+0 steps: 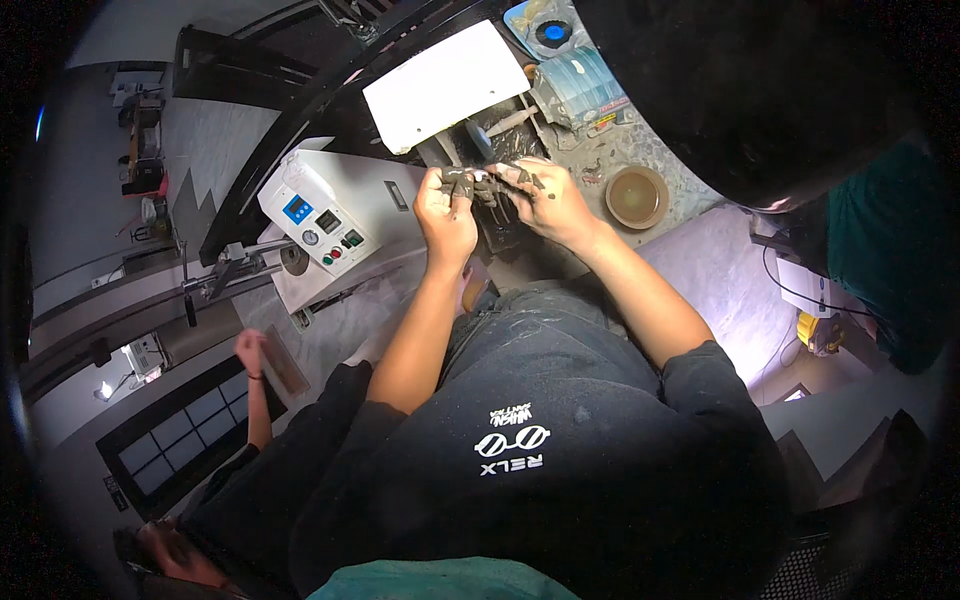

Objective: The person polishes dentures by applying compound and holding the dental prosthetics against a rotating polishing wheel by hand.

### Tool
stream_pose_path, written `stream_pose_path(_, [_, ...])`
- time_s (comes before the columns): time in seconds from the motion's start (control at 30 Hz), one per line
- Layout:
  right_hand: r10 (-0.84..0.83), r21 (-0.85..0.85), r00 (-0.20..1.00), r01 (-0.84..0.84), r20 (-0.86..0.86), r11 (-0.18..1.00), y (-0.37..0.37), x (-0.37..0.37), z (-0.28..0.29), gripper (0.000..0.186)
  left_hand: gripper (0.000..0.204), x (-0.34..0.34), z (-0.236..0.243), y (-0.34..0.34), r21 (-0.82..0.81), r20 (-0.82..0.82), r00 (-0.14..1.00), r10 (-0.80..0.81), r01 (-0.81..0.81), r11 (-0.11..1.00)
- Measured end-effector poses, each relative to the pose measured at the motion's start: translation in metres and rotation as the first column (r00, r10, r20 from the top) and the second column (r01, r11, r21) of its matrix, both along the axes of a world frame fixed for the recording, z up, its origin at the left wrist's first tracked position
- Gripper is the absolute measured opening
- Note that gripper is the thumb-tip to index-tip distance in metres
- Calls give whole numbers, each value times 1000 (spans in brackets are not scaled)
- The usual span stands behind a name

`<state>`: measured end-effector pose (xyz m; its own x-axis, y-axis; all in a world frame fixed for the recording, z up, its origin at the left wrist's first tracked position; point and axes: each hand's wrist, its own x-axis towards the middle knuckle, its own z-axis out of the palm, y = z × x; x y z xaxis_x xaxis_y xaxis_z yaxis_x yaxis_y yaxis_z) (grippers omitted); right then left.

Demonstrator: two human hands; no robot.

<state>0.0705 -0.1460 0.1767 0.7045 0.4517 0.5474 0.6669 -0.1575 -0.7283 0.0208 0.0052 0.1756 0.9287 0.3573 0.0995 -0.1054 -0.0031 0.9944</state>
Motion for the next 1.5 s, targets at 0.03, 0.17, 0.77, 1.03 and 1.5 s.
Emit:
stream_pose_path(0.03, [-6, 37, 1000, 5, 26, 999, -4, -1, 8, 37, 3, 0, 14, -3, -39, 5, 1000, -30, 30, 999])
stream_pose_path(0.17, [-21, 62, 995, 15, 96, 998, -13, -4, 49, 42, 3, -2, 57, -9, -88, 87, 993, -80, 88, 992])
stream_pose_path(0.77, [-88, 124, 989, 73, 117, 990, -48, -20, 88, 46, 8, -15, 123, -43, 148, 191, 973, -130, 103, 984])
stream_pose_path(1.03, [-82, 140, 990, 65, 118, 988, -57, -24, 98, 44, 6, -21, 136, -55, 101, 211, 971, -114, 95, 990])
stream_pose_path(1.5, [-74, 177, 993, 57, 93, 983, -61, -32, 95, 39, 8, -29, 139, -62, 132, 183, 979, -89, 65, 989])
